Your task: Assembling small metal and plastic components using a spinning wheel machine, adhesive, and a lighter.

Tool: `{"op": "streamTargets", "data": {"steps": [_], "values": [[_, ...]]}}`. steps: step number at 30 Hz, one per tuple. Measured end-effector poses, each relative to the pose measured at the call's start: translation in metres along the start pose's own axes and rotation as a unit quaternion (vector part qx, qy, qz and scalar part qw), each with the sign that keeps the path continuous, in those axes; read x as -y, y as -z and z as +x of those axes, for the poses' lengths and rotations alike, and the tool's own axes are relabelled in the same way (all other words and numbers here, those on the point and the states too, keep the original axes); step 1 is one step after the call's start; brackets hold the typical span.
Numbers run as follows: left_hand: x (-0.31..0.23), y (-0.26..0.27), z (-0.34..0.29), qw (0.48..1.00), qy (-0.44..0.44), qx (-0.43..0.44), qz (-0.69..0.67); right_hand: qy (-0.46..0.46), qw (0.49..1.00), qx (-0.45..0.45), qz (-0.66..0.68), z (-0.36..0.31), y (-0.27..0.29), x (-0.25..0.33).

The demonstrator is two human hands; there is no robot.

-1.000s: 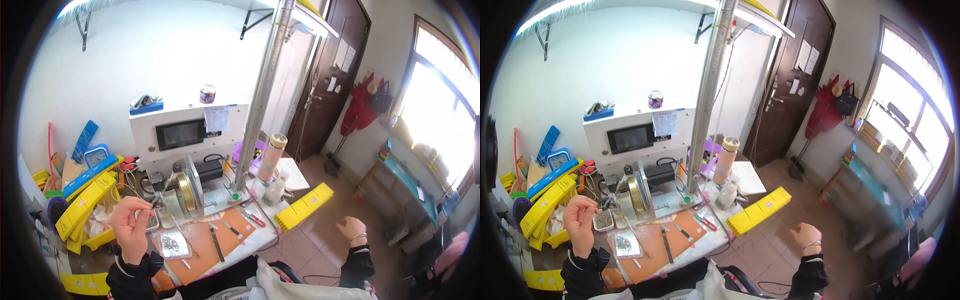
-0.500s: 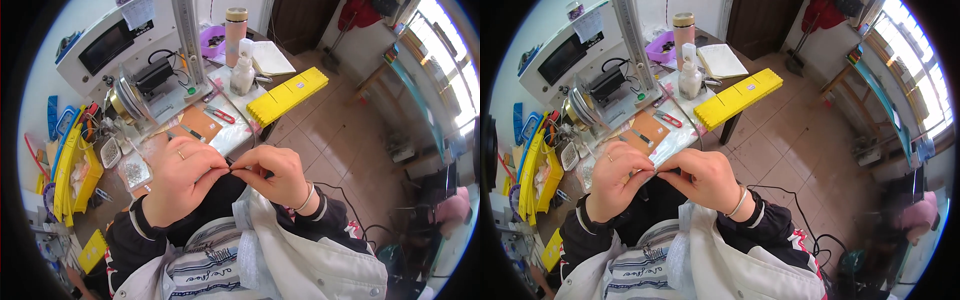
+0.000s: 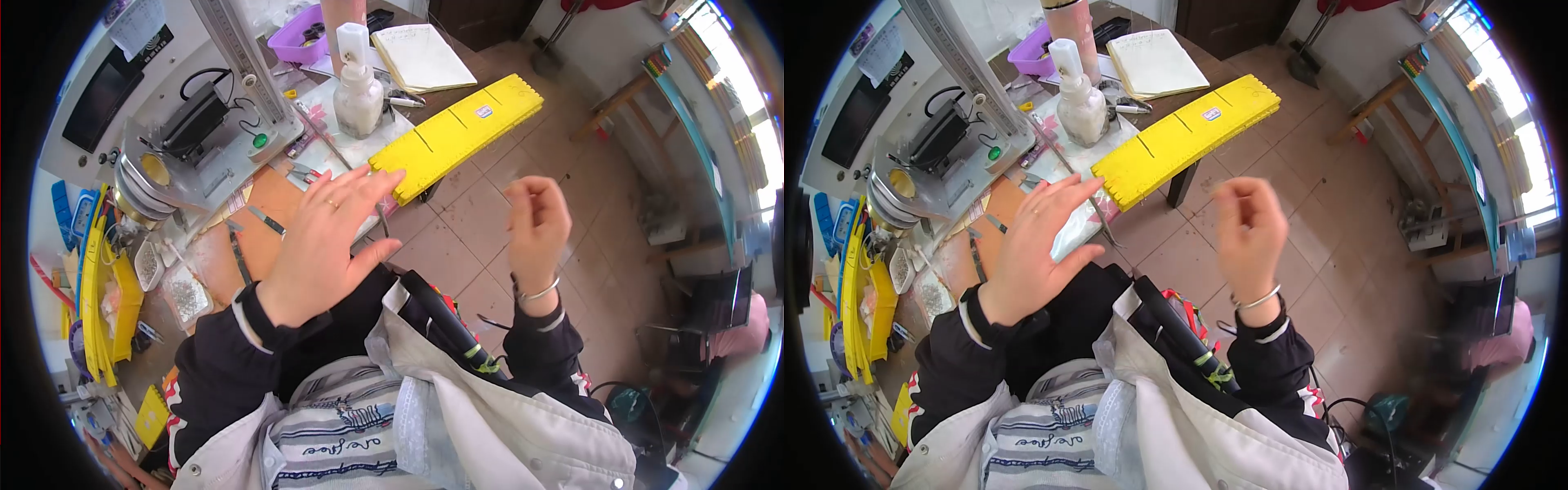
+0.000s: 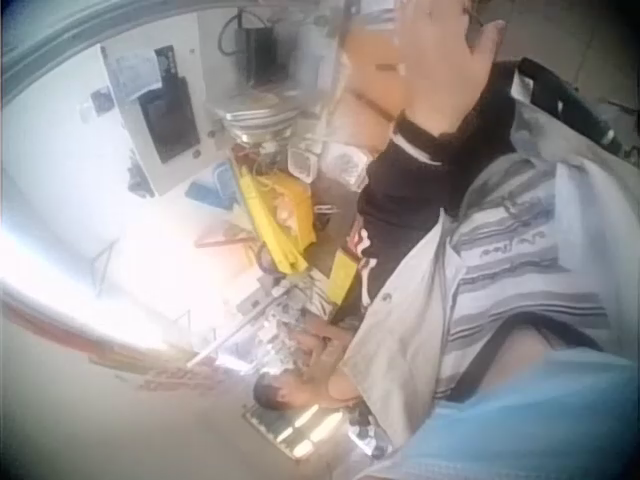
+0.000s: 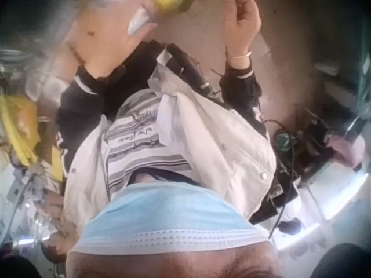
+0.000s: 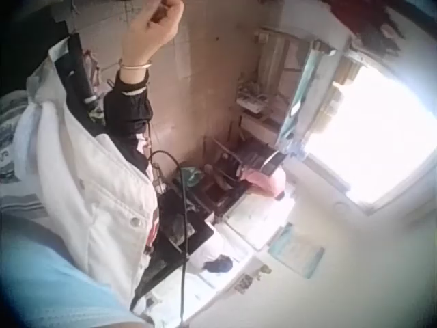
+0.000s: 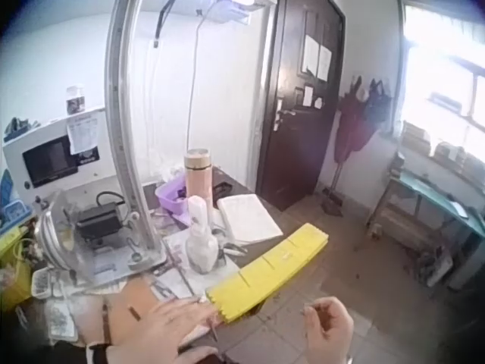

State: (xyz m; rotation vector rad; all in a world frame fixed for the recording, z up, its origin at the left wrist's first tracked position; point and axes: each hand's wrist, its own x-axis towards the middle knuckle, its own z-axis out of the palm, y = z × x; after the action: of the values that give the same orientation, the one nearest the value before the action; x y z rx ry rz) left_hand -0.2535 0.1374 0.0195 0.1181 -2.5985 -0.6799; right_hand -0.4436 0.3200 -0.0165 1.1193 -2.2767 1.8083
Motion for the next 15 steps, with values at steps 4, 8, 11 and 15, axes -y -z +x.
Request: {"op": "streamTargets", "data": {"steps": [4, 8, 11, 15], "values": [[0.02, -0.031, 0.019, 0.995, 0.03, 0.034, 0.085, -0.09, 0.996, -0.002, 0.028, 0.006, -0.017, -0.03], [0.036, -0.053, 0.021, 0.985, 0.031, 0.105, 0.134, -0.085, 0.994, 0.065, -0.008, -0.001, -0.056, -0.046], [0.041, -0.054, 0.021, 0.986, 0.02, 0.094, 0.133, -0.064, 0.995, 0.075, -0.031, 0.002, -0.066, -0.049], [0.038, -0.054, 0.022, 0.987, 0.029, 0.091, 0.127, -0.031, 0.992, 0.079, -0.097, 0.005, -0.069, -0.039]]}}
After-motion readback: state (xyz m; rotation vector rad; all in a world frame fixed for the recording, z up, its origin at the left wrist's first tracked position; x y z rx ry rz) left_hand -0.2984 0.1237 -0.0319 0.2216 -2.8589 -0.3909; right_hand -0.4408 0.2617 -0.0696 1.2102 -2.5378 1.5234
